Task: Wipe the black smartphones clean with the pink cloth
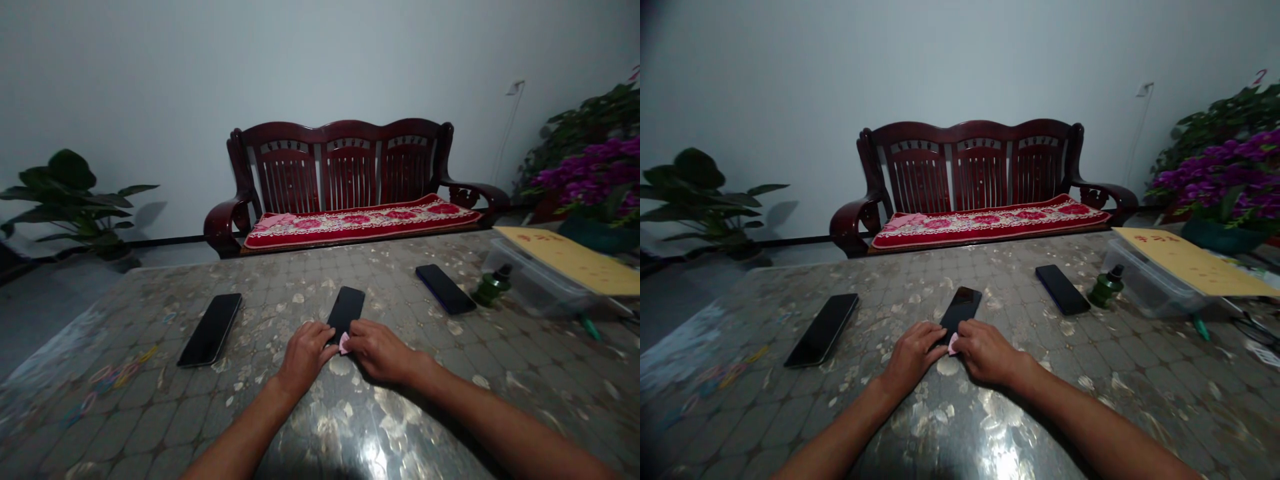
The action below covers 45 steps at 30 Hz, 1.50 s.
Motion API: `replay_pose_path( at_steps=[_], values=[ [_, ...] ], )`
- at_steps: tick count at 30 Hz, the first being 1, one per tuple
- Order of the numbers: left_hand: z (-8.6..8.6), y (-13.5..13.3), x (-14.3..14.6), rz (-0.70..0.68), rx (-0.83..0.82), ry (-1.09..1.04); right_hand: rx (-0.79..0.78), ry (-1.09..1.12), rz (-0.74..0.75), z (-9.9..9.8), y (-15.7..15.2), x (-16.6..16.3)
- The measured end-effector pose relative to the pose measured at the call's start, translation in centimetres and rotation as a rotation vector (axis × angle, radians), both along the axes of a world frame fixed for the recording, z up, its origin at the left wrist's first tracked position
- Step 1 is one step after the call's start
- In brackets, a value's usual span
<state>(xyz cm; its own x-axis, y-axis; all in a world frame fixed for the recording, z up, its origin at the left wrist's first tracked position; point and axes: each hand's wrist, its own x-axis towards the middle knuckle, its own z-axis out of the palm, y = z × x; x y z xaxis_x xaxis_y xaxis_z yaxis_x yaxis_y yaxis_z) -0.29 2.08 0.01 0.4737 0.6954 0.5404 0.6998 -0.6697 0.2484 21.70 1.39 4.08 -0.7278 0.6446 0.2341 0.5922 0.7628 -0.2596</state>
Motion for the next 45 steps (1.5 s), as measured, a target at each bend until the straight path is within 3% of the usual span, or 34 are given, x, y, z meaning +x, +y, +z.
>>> replay_pose_path(
  at_steps=[3,12,14,20,27,29,35,37,42,45],
  values=[
    [0.1,0.0,0.0,0.002,-0.003,0.006,-0.01,-0.02,-0.014,0.2,0.5,0.3],
    [0.1,0.0,-0.1,0.003,0.0,0.039,-0.069,-0.106,-0.476,0.8,7.5,0.7],
    [0.1,0.0,-0.1,0.011,0.002,0.044,-0.078,-0.096,-0.456,0.7,7.4,0.1],
    [0.4,-0.1,0.0,0.022,-0.024,0.073,-0.065,-0.079,-0.179,0.2,6.1,-1.4],
    [0.4,-0.3,0.1,0.012,0.017,0.109,-0.033,-0.087,-0.466,0.3,9.3,-1.4],
    [0.5,-0.3,0.2,0.009,0.015,0.102,-0.027,-0.06,-0.436,0.0,9.1,-1.9],
    [0.7,-0.6,0.3,-0.014,-0.007,0.087,-0.062,-0.025,-0.153,-0.4,7.3,-2.8],
    [0.7,-0.6,0.3,-0.013,-0.012,0.091,-0.053,-0.037,-0.18,-0.3,7.9,-2.6],
    [0.8,-0.6,0.3,-0.02,-0.012,0.088,-0.016,-0.055,-0.412,-0.3,9.9,-2.4],
    [0.7,-0.6,0.3,-0.018,-0.014,0.083,-0.012,-0.011,-0.361,-0.8,9.0,-3.0]
  ],
)
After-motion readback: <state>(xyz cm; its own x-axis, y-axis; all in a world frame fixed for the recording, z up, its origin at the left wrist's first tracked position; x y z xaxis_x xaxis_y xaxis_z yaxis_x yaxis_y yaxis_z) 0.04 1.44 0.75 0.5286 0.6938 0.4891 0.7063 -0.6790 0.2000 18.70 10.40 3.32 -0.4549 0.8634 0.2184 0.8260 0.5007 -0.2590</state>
